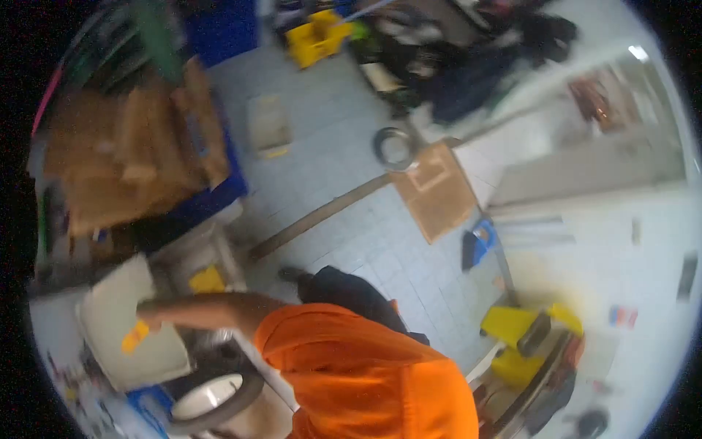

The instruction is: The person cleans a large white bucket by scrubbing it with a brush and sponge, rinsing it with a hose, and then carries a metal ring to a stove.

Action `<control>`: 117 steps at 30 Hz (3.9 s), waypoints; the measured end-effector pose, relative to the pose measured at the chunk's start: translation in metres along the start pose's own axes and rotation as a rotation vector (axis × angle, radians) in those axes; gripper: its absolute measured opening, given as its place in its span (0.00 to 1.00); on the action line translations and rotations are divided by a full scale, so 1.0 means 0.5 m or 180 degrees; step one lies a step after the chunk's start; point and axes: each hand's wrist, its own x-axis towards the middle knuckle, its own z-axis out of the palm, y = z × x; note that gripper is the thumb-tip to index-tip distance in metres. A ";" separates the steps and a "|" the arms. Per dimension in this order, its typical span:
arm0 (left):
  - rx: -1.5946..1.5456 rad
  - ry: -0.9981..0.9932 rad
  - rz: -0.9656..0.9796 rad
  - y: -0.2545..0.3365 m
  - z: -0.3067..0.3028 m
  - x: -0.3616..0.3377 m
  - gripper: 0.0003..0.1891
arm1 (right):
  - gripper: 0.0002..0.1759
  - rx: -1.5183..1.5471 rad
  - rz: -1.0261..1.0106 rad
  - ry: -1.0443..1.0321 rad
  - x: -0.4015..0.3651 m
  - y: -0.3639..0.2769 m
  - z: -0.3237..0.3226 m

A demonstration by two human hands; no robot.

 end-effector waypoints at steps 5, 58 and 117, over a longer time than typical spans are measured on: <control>-0.0313 -0.0649 -0.0508 -0.016 -0.002 0.009 0.32 | 0.24 0.0873 0.0339 -0.0066 0.039 0.034 0.012; -0.0846 0.0168 -0.1404 0.012 -0.056 -0.089 0.43 | 0.17 0.1289 -0.0440 -0.3481 -0.280 -0.521 0.070; -0.4867 0.0505 -0.4754 0.032 -0.018 -0.247 0.37 | 0.48 0.1175 0.0097 -0.0571 -0.812 -0.173 0.317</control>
